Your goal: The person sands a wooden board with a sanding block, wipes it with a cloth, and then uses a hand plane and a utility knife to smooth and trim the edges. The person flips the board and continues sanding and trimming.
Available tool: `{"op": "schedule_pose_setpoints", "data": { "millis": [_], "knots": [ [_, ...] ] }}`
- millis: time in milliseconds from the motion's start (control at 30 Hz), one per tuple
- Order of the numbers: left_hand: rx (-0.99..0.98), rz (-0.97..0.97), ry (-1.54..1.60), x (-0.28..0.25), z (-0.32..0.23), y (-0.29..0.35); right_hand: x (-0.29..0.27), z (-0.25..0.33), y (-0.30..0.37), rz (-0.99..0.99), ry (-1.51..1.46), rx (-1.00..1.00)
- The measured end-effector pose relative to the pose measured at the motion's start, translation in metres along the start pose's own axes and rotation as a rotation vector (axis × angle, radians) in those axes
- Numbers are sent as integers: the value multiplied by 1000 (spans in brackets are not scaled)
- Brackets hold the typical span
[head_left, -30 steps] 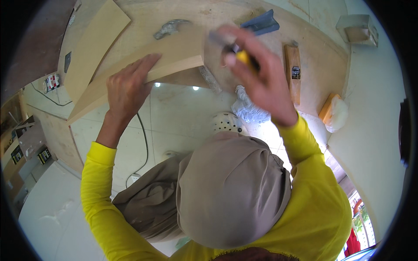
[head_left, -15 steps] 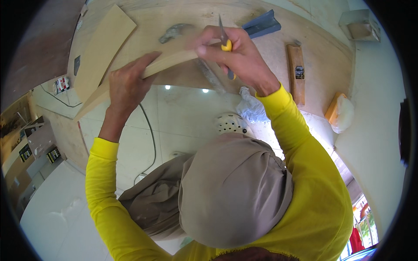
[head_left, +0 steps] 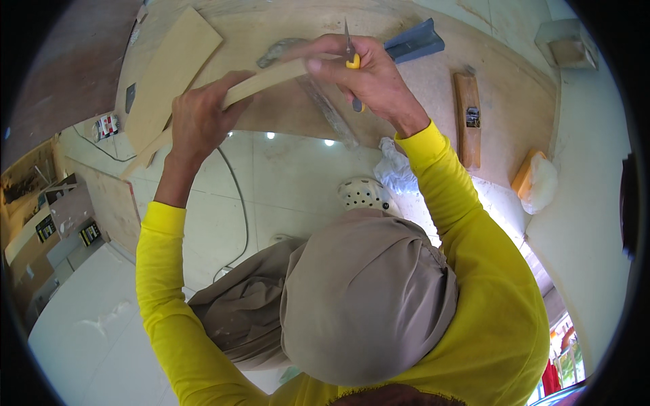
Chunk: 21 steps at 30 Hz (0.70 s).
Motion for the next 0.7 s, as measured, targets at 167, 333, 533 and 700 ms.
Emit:
{"op": "schedule_pose_setpoints", "data": {
  "millis": [167,333,533,700],
  "knots": [
    [-18,0,0,-4,0,-1,-2,-6,-13,60,-101,-28],
    [-62,33,14,-7,-4,-7,-16,-36,-36,-53,-147,80],
    [-37,9,24,-2,2,-2,-23,-66,-27,-183,64,256],
    [-31,3,36,1,-4,4,-10,-68,-10,-258,80,44]
  ]
}}
Point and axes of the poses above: each hand's wrist, its own y-axis away from the middle knuckle, its own x-axis out of the palm, z = x × y, the point moved 1 cm from there along -y, towards the middle knuckle, and after that the axes turned 6 degrees about x, right-handed, at the moved point
